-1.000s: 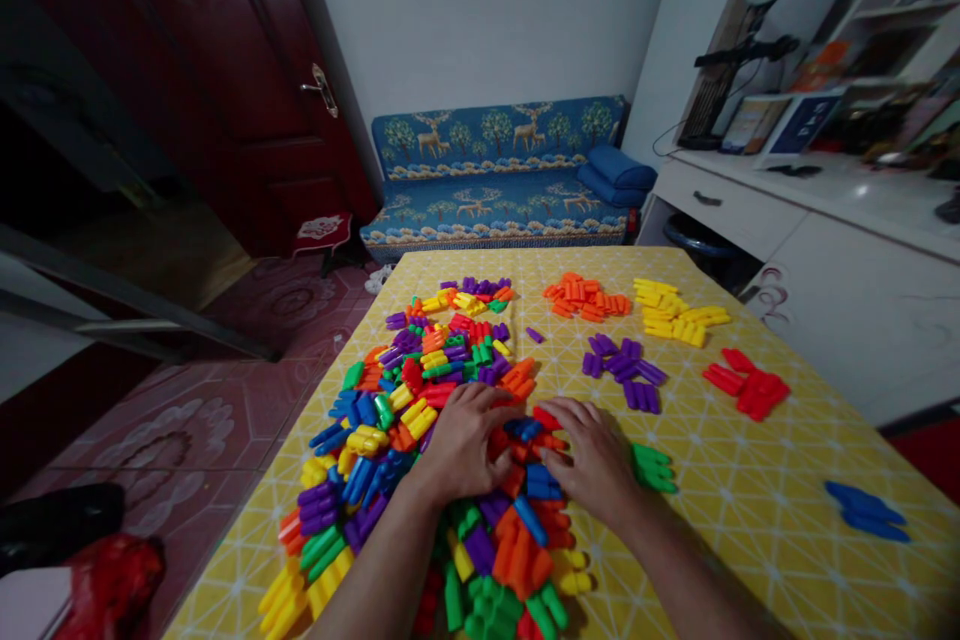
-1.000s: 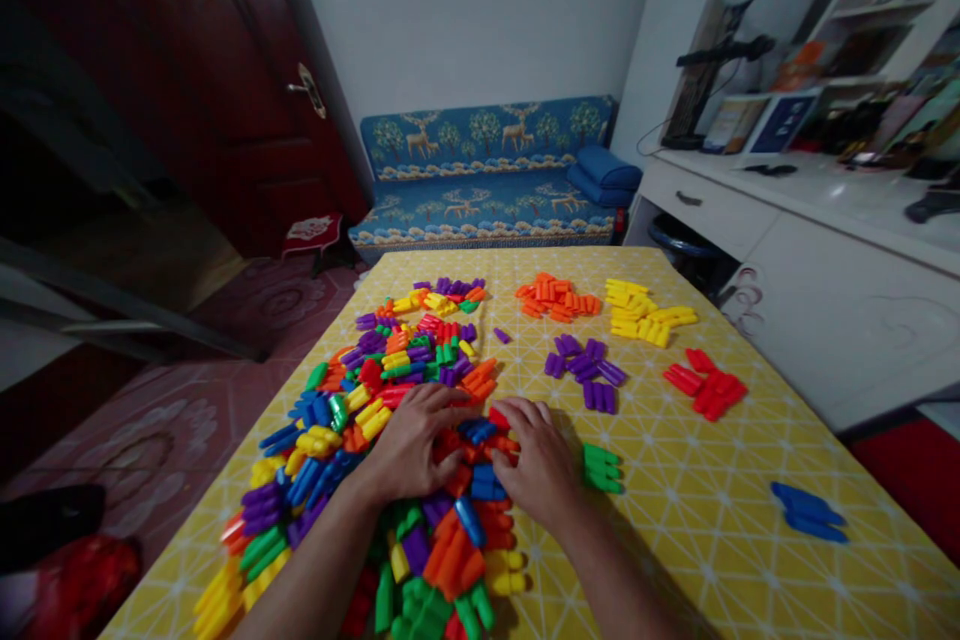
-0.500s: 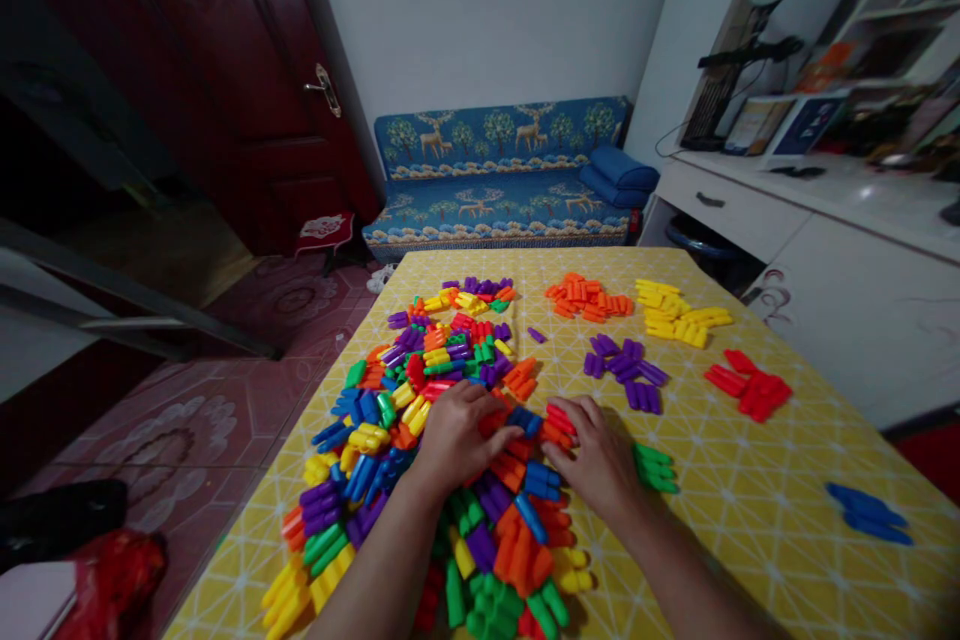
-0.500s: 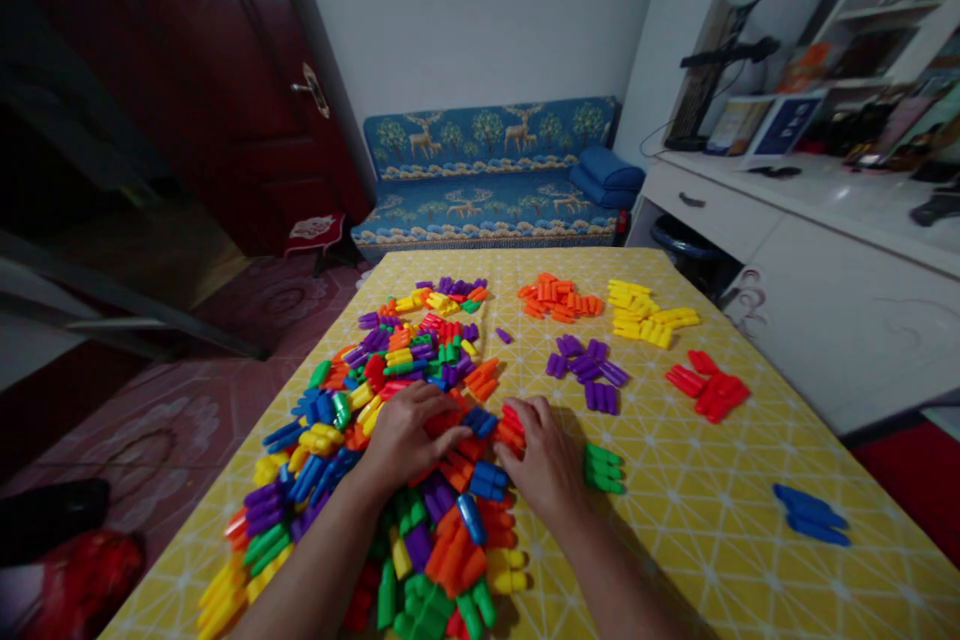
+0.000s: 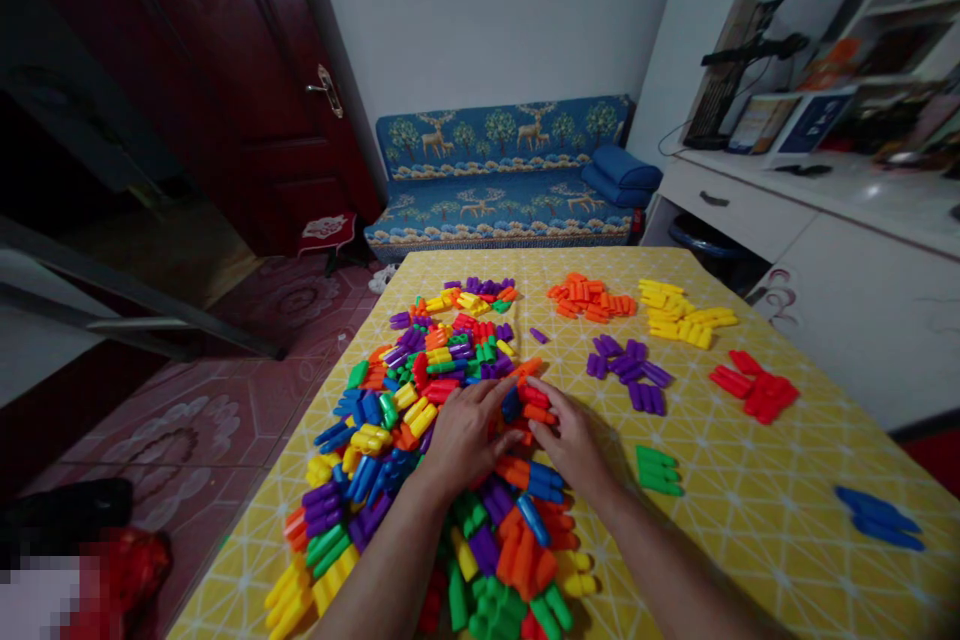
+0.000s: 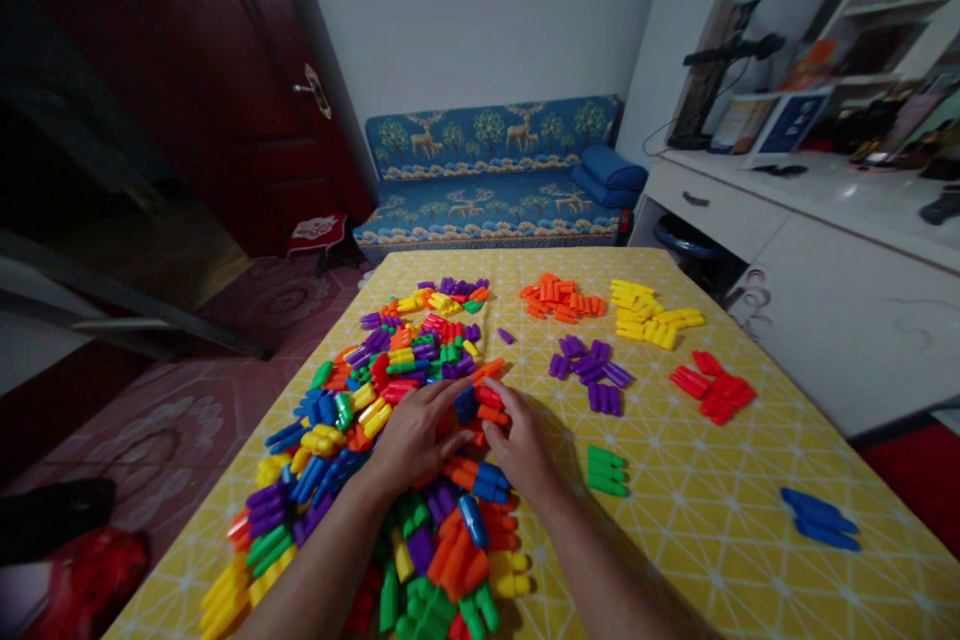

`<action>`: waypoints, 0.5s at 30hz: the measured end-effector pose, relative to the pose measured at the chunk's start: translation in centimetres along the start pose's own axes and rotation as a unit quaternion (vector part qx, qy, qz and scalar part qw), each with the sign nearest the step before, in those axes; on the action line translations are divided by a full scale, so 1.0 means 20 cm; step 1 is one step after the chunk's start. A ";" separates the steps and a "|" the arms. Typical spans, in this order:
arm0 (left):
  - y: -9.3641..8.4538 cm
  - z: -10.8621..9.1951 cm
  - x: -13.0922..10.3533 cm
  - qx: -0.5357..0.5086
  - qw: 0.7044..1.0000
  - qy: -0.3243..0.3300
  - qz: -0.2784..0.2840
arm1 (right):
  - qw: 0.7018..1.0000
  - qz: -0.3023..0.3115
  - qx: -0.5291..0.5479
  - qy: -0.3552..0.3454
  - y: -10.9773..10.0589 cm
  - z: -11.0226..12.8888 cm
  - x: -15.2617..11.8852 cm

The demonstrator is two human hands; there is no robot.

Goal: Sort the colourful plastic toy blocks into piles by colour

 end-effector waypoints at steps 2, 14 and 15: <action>0.00 0.01 0.01 -0.007 1.000 -0.006 -0.004 | 0.998 0.006 0.061 0.008 0.01 -0.02 -0.01; 0.00 0.03 0.00 -0.122 0.988 -0.034 -0.087 | 0.996 -0.011 0.094 -0.001 0.01 0.00 -0.05; 0.00 0.03 0.00 -0.125 0.988 -0.034 -0.089 | 0.997 -0.019 0.079 -0.002 0.01 0.01 -0.05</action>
Point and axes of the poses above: each hand's wrist, its own x-axis towards the middle knuckle, its own y-axis out of the palm, z = x × y, the point moved 2 cm from there along x, towards the middle knuckle, and after that the axes turned 2 degrees about z, right-handed, at the moved point
